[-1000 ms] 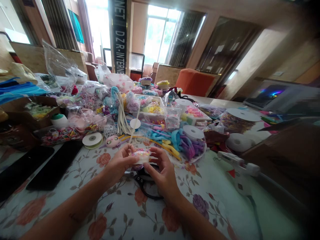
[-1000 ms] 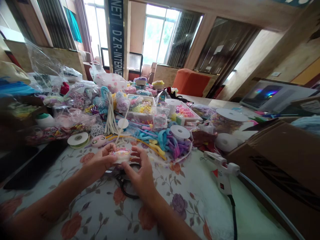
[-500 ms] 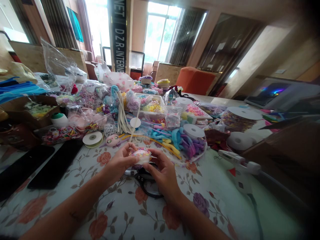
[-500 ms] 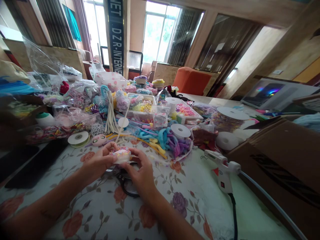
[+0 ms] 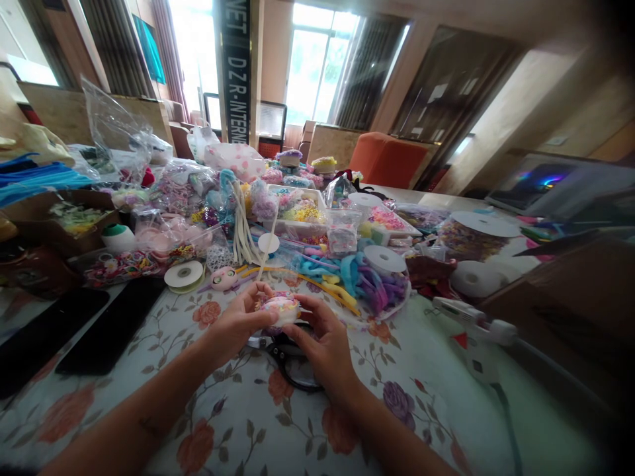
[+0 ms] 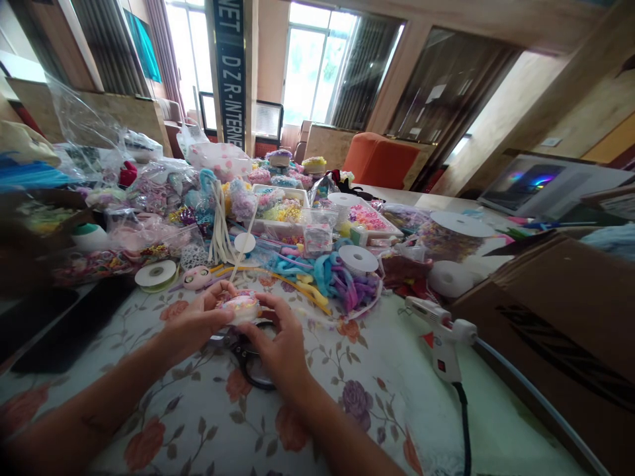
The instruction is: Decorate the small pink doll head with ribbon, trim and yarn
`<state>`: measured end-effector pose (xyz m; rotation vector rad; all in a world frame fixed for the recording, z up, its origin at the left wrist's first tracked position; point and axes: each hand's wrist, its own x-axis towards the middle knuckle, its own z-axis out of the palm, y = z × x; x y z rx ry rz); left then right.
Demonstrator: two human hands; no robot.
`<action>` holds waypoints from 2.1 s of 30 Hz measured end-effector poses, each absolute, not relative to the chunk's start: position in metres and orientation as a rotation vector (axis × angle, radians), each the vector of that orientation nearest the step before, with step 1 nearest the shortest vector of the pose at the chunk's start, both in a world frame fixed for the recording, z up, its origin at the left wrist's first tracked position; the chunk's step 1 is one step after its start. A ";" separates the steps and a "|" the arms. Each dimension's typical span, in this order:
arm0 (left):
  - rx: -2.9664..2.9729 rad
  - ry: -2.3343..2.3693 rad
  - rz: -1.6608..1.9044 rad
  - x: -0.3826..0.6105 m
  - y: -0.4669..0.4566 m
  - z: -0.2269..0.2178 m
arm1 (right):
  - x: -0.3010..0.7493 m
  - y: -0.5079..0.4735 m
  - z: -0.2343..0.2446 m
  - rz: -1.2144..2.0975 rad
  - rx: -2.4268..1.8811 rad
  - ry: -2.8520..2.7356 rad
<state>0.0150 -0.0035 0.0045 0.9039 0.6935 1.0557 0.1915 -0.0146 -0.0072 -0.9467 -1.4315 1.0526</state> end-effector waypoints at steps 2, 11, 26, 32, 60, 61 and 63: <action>0.911 0.697 1.054 0.015 -0.004 0.005 | 0.191 -0.014 -0.007 1.052 -0.950 -1.430; 0.940 0.710 1.082 0.018 -0.005 0.003 | 0.191 -0.013 -0.010 1.024 -0.961 -1.427; 0.994 0.764 1.095 0.020 -0.007 0.006 | 0.190 -0.015 -0.012 0.869 -0.947 -1.507; 1.101 0.894 1.123 0.022 -0.009 0.008 | 0.190 -0.018 -0.010 0.856 -0.962 -1.527; 1.013 0.738 1.114 0.021 -0.008 0.005 | 0.189 -0.017 -0.010 0.904 -1.012 -1.454; 1.018 0.747 1.119 0.021 -0.008 0.005 | 0.189 -0.017 -0.010 0.912 -1.020 -1.458; 1.029 0.765 1.137 0.021 -0.008 0.005 | 0.189 -0.017 -0.009 0.935 -1.026 -1.464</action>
